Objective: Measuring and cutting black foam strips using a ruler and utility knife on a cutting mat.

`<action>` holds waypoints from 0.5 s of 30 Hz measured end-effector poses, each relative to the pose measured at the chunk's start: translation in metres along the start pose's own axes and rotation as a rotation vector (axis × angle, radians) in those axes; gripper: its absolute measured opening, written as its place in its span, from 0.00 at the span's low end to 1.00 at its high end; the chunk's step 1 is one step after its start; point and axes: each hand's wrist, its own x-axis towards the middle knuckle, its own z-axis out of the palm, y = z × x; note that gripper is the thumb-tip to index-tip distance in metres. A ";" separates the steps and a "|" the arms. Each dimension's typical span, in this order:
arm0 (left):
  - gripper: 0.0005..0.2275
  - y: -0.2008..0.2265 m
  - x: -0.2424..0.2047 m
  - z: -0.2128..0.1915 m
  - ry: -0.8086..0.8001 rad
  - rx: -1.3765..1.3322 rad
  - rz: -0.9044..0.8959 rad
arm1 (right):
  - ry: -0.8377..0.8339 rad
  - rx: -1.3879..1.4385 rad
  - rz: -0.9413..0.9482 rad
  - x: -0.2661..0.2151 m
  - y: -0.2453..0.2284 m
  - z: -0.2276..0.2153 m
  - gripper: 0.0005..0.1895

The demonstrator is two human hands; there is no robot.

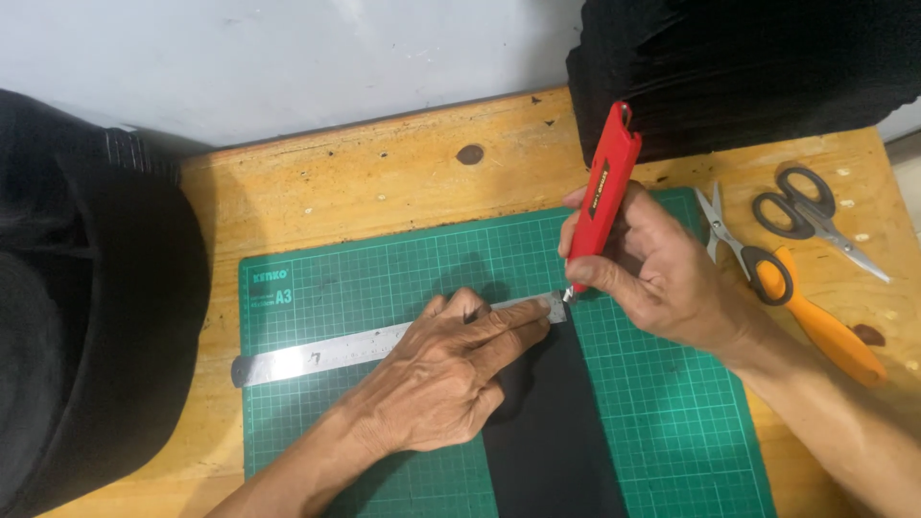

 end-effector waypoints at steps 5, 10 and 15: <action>0.26 0.000 0.000 0.000 0.010 -0.010 -0.012 | -0.001 -0.067 0.013 -0.001 0.000 0.001 0.24; 0.25 0.000 0.001 0.000 0.027 -0.020 0.003 | -0.009 -0.029 0.028 0.000 0.003 0.000 0.24; 0.26 0.000 0.001 0.000 0.038 -0.022 0.009 | -0.003 -0.022 0.023 0.000 0.004 0.001 0.24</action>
